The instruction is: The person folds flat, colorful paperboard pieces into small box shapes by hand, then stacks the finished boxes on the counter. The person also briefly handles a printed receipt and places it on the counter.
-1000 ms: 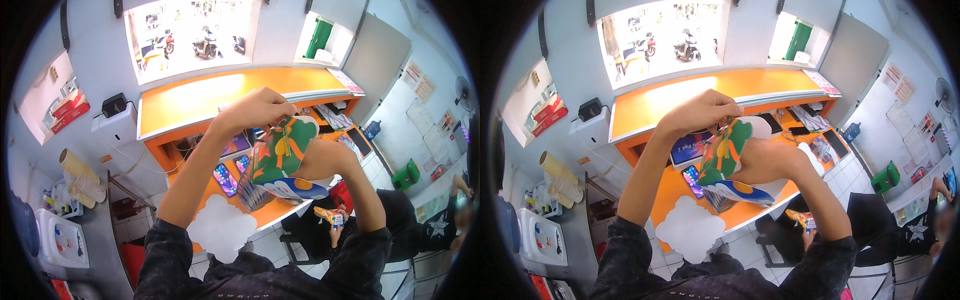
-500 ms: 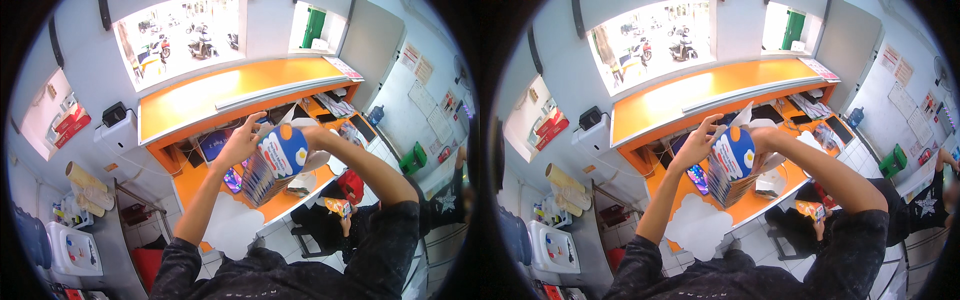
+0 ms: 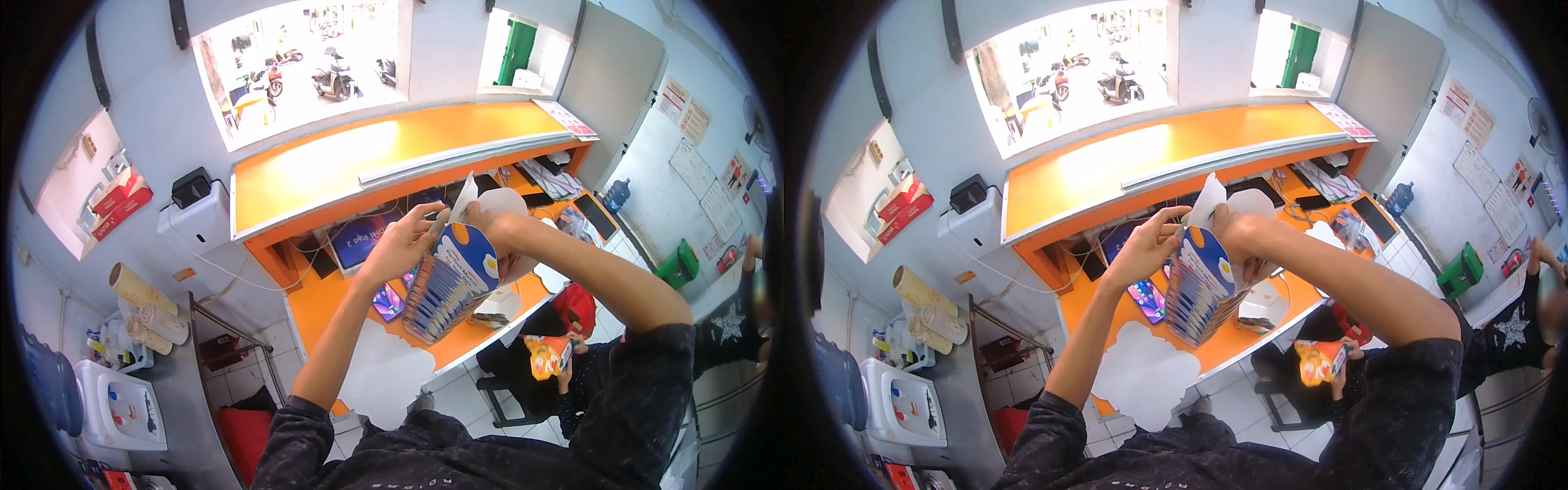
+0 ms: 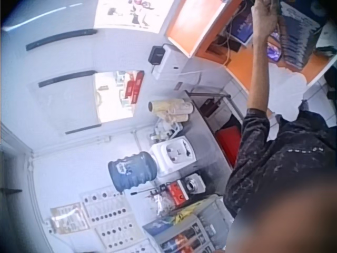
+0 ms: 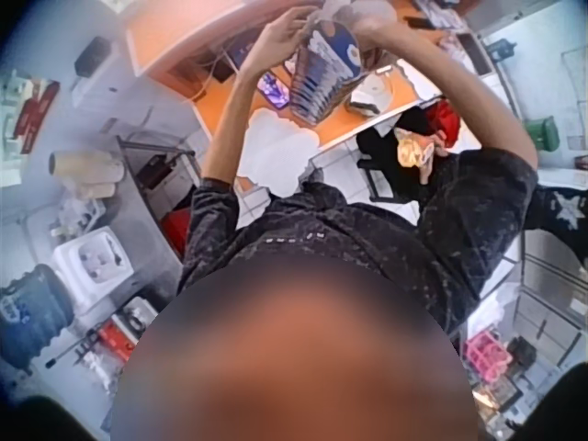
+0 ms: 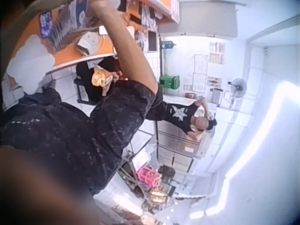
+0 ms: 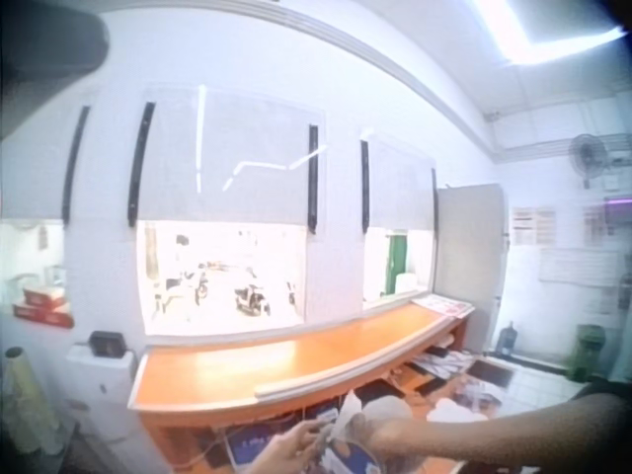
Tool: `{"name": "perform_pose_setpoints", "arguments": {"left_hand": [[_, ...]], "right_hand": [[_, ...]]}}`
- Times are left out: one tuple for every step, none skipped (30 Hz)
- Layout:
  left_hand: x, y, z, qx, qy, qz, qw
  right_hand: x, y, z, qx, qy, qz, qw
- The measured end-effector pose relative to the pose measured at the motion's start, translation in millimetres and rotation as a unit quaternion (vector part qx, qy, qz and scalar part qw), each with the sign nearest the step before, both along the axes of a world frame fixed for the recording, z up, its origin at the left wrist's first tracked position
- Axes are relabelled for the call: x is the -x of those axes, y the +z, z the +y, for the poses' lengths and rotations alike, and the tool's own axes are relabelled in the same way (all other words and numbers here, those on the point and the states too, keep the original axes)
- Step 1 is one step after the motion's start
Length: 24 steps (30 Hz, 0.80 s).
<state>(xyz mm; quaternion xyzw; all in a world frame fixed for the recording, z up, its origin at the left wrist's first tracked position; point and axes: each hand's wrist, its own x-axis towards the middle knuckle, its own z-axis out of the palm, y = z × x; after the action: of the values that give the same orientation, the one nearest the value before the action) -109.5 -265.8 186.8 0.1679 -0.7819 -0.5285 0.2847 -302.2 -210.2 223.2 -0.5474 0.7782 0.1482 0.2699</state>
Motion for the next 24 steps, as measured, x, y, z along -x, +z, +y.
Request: {"name": "perform_pose_setpoints", "arguments": {"left_hand": [[0.4,-1.0,2.0,-0.010,0.003,-0.003,1.000],[1.0,-2.2,3.5,-0.014,0.007,0.001,1.000],[2.1,-3.6,4.4,-0.016,0.010,0.007,1.000],[3.0,-5.9,5.4,-0.005,0.017,0.005,1.000],[3.5,-8.2,6.2,0.006,0.025,0.006,1.000],[3.5,-9.7,5.5,0.019,0.029,0.007,0.999],[3.0,-10.2,4.0,-0.019,0.017,0.027,0.999],[1.0,-9.8,1.9,-0.056,0.001,0.048,0.997],[-1.0,-8.8,0.4,-0.102,-0.004,0.053,0.993],[-6.1,-7.2,-0.3,-0.163,-0.023,0.063,0.984],[-7.9,-5.8,2.2,-0.135,-0.041,0.079,0.987],[-9.9,-4.7,7.0,-0.115,-0.045,0.084,0.989],[-10.4,-3.6,12.9,-0.102,-0.047,0.079,0.990],[-11.5,-2.1,18.5,0.007,-0.060,0.048,0.997],[-9.4,-2.0,25.5,0.052,-0.025,0.022,0.998],[-6.2,-2.9,34.7,0.105,0.010,0.008,0.994],[-2.7,-4.3,42.9,0.157,0.045,-0.006,0.987],[0.7,-5.0,47.9,0.190,0.065,-0.018,0.979],[3.8,-5.1,49.5,0.181,0.074,-0.021,0.981],[6.6,-5.6,51.5,0.171,0.082,-0.025,0.982],[8.9,-6.2,52.3,0.154,0.087,-0.034,0.984],[10.7,-6.8,52.8,0.175,0.096,-0.029,0.980],[11.8,-7.6,53.2,0.187,0.102,-0.030,0.976],[12.7,-8.5,53.4,0.196,0.108,-0.033,0.974]], "right_hand": [[-3.0,5.1,2.6,-0.019,0.004,0.000,1.000],[-7.0,11.1,4.3,-0.039,0.013,-0.002,0.999],[-9.9,19.1,4.1,-0.081,0.014,-0.016,0.997],[-12.4,26.8,3.8,-0.122,0.015,-0.029,0.992],[-14.4,33.7,2.3,-0.143,0.042,-0.054,0.987],[-15.5,39.6,0.7,-0.162,0.069,-0.078,0.981],[-16.3,43.2,-1.8,-0.179,0.096,-0.099,0.974],[-14.3,46.4,-3.6,-0.161,0.109,-0.080,0.978],[-13.0,45.6,-4.1,-0.147,0.105,-0.061,0.982],[-11.2,43.6,-5.5,-0.133,0.101,-0.042,0.985],[-9.0,40.8,-7.3,-0.116,0.098,-0.023,0.988],[-7.0,36.2,-7.3,-0.078,0.124,-0.013,0.989],[-5.6,31.0,-8.0,-0.047,0.141,-0.024,0.989],[-1.0,29.1,-6.9,-0.049,0.126,-0.054,0.989],[2.7,27.1,-6.4,-0.053,0.110,-0.084,0.989],[4.8,25.3,-6.1,-0.041,0.124,-0.081,0.988],[6.8,24.5,-6.0,-0.028,0.137,-0.078,0.987],[10.0,26.0,-6.0,-0.017,0.149,-0.089,0.985],[12.4,27.3,-6.1,-0.005,0.162,-0.100,0.982],[16.2,30.9,-7.4,0.004,0.174,-0.125,0.977],[18.1,32.2,-7.9,0.012,0.174,-0.106,0.979],[20.2,33.1,-8.5,0.019,0.174,-0.086,0.981],[21.9,33.0,-8.5,0.026,0.173,-0.066,0.982],[22.3,30.8,-7.5,0.036,0.177,-0.041,0.983]]}}
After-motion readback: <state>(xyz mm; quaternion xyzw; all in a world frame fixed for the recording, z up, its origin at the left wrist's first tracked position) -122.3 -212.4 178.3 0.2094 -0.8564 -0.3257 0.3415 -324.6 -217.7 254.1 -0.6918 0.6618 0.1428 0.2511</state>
